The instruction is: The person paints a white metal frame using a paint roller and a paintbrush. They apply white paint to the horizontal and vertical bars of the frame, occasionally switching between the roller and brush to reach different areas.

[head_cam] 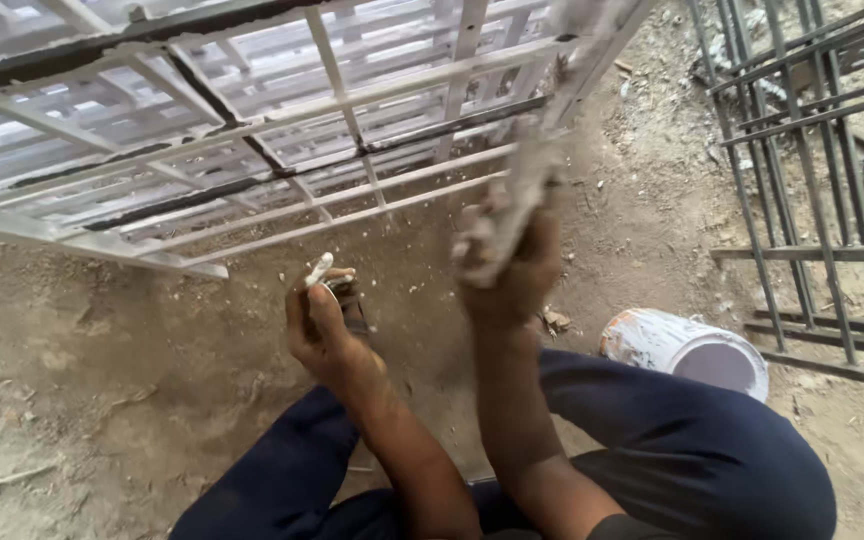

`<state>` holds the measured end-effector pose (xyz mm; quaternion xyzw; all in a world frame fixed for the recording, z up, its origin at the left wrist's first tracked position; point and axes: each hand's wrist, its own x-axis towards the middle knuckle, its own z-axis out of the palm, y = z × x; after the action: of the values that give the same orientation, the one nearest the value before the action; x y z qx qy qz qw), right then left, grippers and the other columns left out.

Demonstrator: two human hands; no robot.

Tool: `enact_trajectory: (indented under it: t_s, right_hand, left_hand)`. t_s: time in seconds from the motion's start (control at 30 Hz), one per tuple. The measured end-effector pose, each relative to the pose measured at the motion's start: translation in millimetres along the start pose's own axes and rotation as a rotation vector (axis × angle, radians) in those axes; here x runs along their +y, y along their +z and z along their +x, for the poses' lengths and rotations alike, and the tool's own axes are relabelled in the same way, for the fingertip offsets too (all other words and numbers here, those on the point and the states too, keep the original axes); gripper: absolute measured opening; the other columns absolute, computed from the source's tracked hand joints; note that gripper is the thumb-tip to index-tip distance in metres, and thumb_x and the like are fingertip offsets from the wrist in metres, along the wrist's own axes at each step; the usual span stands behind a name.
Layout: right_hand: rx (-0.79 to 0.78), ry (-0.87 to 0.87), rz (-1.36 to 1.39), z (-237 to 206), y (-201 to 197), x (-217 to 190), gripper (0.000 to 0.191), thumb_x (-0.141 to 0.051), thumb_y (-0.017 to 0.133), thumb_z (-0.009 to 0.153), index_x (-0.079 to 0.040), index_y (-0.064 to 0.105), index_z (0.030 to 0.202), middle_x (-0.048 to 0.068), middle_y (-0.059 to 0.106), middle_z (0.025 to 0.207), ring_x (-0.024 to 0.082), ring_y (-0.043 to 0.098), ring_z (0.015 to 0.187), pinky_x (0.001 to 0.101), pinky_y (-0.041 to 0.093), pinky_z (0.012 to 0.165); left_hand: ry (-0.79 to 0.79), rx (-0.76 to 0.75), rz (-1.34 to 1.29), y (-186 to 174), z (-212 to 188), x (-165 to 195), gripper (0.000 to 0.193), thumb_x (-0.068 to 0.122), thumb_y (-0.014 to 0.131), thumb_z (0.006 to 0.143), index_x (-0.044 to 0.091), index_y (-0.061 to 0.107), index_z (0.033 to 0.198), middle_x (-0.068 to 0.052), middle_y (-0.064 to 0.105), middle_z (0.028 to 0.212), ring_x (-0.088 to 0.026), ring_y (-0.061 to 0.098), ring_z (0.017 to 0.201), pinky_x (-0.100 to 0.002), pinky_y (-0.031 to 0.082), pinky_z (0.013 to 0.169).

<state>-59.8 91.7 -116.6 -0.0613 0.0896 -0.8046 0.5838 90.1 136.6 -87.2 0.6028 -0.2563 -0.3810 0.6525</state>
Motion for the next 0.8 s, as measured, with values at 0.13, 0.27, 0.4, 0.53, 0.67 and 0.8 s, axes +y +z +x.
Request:
enact_trajectory:
  t_s: [0.13, 0.27, 0.4, 0.53, 0.67, 0.8]
  right_hand:
    - [-0.275, 0.172, -0.005, -7, 10, 12, 0.043, -0.033, 0.038, 0.116, -0.008, 0.045, 0.15, 0.016, 0.069, 0.1, 0.016, 0.064, 0.058, 0.0253, 0.056, 0.046]
    - [-0.356, 0.269, 0.418, 0, -5, 10, 0.044, -0.022, 0.036, 0.114, -0.006, 0.037, 0.155, 0.015, 0.07, 0.101, 0.014, 0.062, 0.058, 0.0249, 0.051, 0.044]
    - [-0.283, 0.241, 0.781, 19, -39, 8, 0.045, -0.022, 0.037, 0.117, -0.002, 0.033, 0.157, 0.015, 0.069, 0.098, 0.01, 0.059, 0.057, 0.0253, 0.05, 0.043]
    - [-0.283, 0.241, 0.78, 32, -67, -2, 0.042, -0.023, 0.038, 0.121, -0.002, 0.034, 0.158, 0.013, 0.071, 0.094, 0.01, 0.056, 0.054, 0.0248, 0.05, 0.044]
    - [-0.274, 0.21, 0.697, 32, -73, 14, 0.043, -0.02, 0.04, 0.117, -0.005, 0.038, 0.157, 0.014, 0.073, 0.097, 0.008, 0.055, 0.053, 0.0238, 0.05, 0.044]
    - [-0.435, 0.268, 0.767, 22, -69, 36, 0.04, -0.03, 0.045, 0.126, -0.005, 0.037, 0.157, 0.018, 0.073, 0.103, 0.01, 0.055, 0.051, 0.0256, 0.049, 0.042]
  left_hand:
    - [0.016, -0.036, -0.123, 2, -2, -2, 0.035, 0.028, 0.061, 0.106, -0.002, 0.066, 0.121, -0.006, 0.07, 0.1, -0.013, 0.066, 0.09, -0.027, 0.054, 0.081]
    - [0.013, -0.052, -0.097, 0, -4, -5, 0.033, 0.027, 0.059, 0.109, -0.003, 0.066, 0.123, -0.007, 0.069, 0.103, -0.013, 0.063, 0.092, -0.027, 0.052, 0.082]
    - [0.007, -0.021, -0.099, -1, 0, -7, 0.033, 0.027, 0.057, 0.111, -0.004, 0.067, 0.12, -0.008, 0.071, 0.103, -0.013, 0.064, 0.089, -0.028, 0.054, 0.079]
    - [-0.022, -0.008, -0.15, 1, 2, -6, 0.033, 0.027, 0.054, 0.108, 0.0, 0.066, 0.122, -0.008, 0.07, 0.1, -0.013, 0.065, 0.089, -0.027, 0.053, 0.077]
    - [-0.001, -0.032, -0.1, 4, 0, -2, 0.031, 0.027, 0.055, 0.112, -0.001, 0.067, 0.115, -0.008, 0.07, 0.102, -0.013, 0.062, 0.089, -0.028, 0.052, 0.079]
    - [0.046, -0.064, 0.01, 12, -6, 2, 0.034, 0.029, 0.054, 0.113, -0.002, 0.068, 0.115, -0.007, 0.07, 0.103, -0.013, 0.062, 0.091, -0.027, 0.049, 0.082]
